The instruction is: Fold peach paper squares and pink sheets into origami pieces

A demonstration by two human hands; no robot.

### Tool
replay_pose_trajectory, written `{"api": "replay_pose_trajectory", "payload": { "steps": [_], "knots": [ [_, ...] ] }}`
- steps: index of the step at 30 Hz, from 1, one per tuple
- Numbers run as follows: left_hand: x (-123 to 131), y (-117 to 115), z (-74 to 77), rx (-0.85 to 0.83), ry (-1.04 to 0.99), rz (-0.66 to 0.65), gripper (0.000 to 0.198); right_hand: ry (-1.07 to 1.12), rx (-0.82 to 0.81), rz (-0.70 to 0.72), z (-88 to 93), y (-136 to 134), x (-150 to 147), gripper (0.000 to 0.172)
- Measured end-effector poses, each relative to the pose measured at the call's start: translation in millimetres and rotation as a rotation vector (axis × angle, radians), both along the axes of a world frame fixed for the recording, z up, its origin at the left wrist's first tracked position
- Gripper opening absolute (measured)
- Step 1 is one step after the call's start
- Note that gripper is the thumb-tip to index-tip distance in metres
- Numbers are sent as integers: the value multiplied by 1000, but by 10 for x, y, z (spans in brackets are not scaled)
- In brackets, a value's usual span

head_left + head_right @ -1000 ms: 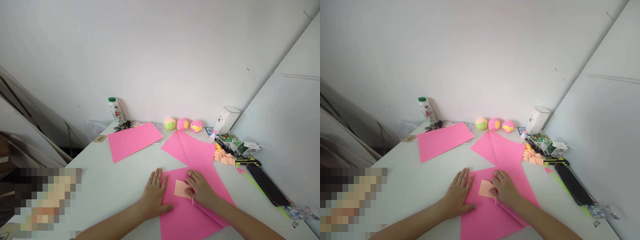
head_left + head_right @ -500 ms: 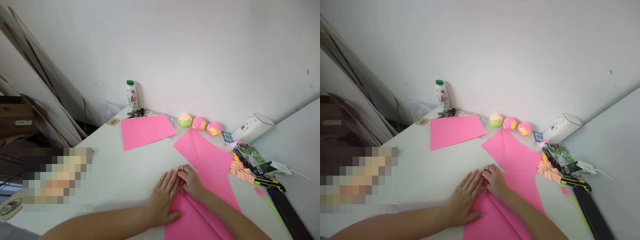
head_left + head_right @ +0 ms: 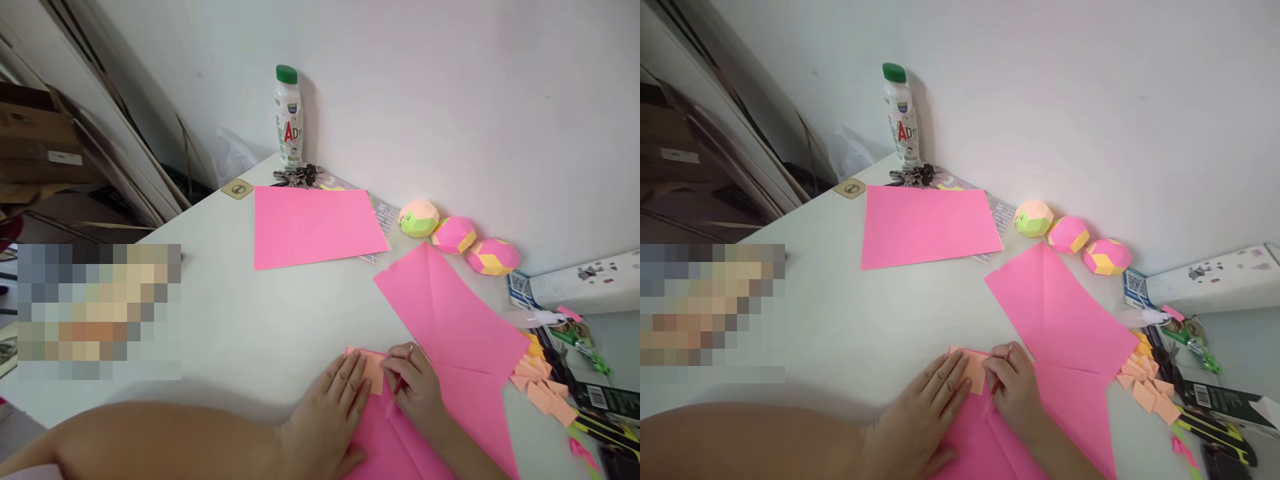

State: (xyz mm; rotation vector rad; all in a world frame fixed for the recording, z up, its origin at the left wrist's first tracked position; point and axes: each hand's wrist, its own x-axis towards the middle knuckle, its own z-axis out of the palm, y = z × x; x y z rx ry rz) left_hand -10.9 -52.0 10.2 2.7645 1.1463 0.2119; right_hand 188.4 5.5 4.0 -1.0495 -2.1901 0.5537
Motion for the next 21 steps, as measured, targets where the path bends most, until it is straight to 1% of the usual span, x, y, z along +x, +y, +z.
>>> {"api": "replay_pose_trajectory", "payload": {
  "steps": [3, 6, 8, 11, 16, 18, 21],
  "knots": [
    [-2, -17, 4, 68, -6, 22, 64, -13, 29, 20, 3, -6, 10, 32],
    [-9, -5, 5, 100, -19, 1, 60, -60, 53, 18, 16, -8, 3, 33],
    [-15, 8, 3, 105, -40, -12, 60, -120, 101, -1, 23, -8, -7, 32],
    [-26, 23, -3, 72, -59, -28, 62, -196, 209, -8, 33, -6, -21, 28],
    [-41, 33, -2, 19, -73, -34, 65, -294, 335, 16, 51, -12, -16, 13],
    [-40, 41, 4, -2, -72, -35, 66, -327, 354, 42, 51, -25, 6, 15],
    [-37, 60, 18, -35, -66, -36, 67, -361, 362, 76, 41, -52, 47, 22]
  ]
}}
